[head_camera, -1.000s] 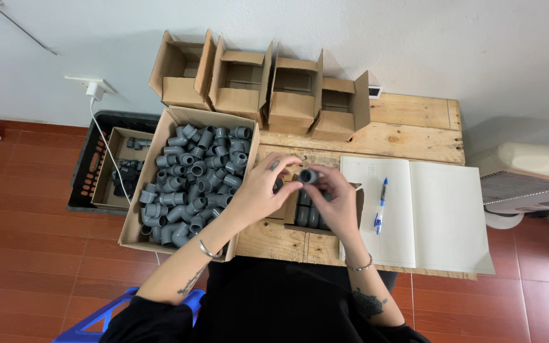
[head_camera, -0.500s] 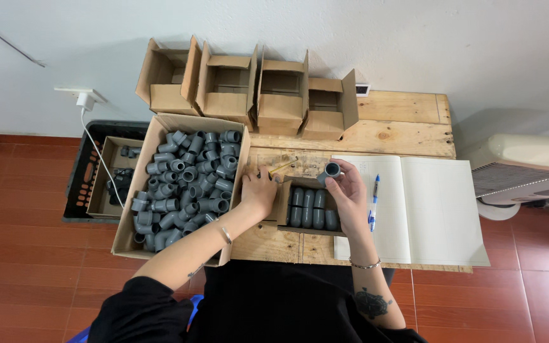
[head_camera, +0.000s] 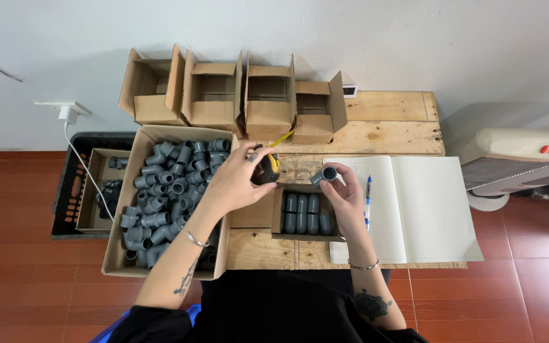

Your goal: The person repeatedly picks up gray plastic pipe fittings from a large box, measures them with a tape measure, and records the measurements in a notebook. The person places the measured fittings into a smaller box and continues the process for several items.

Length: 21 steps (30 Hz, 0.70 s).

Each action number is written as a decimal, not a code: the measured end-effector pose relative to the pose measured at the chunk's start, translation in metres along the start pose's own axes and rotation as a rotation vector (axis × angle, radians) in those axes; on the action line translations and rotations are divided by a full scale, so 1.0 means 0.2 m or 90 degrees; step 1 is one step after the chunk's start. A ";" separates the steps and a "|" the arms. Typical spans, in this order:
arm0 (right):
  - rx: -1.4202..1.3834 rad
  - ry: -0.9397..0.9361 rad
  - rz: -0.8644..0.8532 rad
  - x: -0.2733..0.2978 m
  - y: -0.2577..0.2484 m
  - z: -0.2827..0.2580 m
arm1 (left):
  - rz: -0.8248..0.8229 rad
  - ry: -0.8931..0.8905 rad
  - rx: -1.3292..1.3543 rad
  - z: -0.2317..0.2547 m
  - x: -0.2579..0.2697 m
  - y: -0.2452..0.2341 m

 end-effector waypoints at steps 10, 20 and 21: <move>0.063 -0.040 0.018 -0.04 -0.04 0.06 | -0.175 0.128 0.684 0.03 0.06 0.11; 0.084 -0.062 0.033 -0.04 -0.04 0.07 | -0.246 0.120 0.667 -0.04 0.06 0.24; 0.085 -0.062 0.034 -0.04 -0.04 0.06 | -0.247 0.122 0.668 -0.03 0.06 0.23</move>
Point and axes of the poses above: each hand's wrist, its own x-axis away from the middle knuckle, its own y-axis out of the palm, z = x × y, the point moved 2 cm from there along -x, towards the middle knuckle
